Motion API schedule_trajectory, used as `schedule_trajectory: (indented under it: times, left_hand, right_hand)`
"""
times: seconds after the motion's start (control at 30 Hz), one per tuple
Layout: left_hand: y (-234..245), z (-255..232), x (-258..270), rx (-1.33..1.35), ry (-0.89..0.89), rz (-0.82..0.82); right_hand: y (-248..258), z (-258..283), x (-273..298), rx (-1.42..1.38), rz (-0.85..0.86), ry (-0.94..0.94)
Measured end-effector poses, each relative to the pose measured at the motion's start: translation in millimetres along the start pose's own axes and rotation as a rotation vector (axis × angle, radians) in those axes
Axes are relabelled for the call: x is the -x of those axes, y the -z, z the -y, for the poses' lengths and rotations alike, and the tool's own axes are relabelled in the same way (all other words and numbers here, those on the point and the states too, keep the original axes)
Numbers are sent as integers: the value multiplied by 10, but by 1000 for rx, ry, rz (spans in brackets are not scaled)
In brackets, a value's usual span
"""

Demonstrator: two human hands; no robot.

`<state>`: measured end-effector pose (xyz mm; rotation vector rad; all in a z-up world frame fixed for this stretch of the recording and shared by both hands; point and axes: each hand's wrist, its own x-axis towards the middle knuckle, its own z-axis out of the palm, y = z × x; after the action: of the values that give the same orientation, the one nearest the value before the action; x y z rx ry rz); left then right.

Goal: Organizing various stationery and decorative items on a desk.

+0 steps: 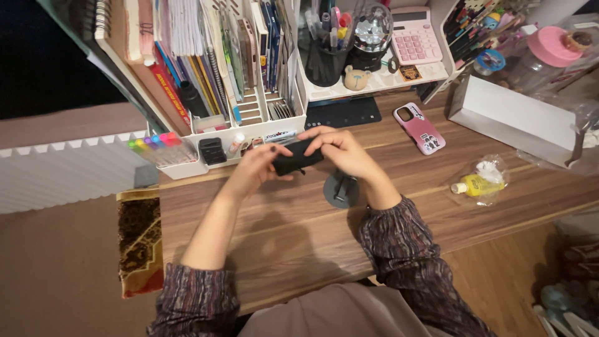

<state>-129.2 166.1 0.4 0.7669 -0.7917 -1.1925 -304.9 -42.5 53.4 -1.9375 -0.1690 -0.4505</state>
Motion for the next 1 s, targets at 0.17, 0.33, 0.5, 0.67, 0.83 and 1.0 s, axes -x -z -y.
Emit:
schedule_trajectory:
  times: [0.17,0.33,0.5,0.67,0.83,1.0]
  left_hand:
    - [60,145,-9,-279,-106,-44]
    - [-153,-150,30,-406,-310,-140]
    - [-162,-404,210,-766,-207,-264]
    - [-256,-1144,744,-1620,-380,-785]
    - [235,-1265,1108,-1889,-429,-1006]
    - [332,-1339,1219,-1435,-289,-795]
  right_hand:
    - [-133,178,-69,-146,-23,-132]
    - [-260,68,-87,-401,-89,-285]
    - [-389,-283,-28,-339,-95,-317]
    - [-279,-305,-111,-314,-226,-182]
    - [-526,330,-735,-250,-216,-116]
    - [-1153,255,-1617,199,-89,269]
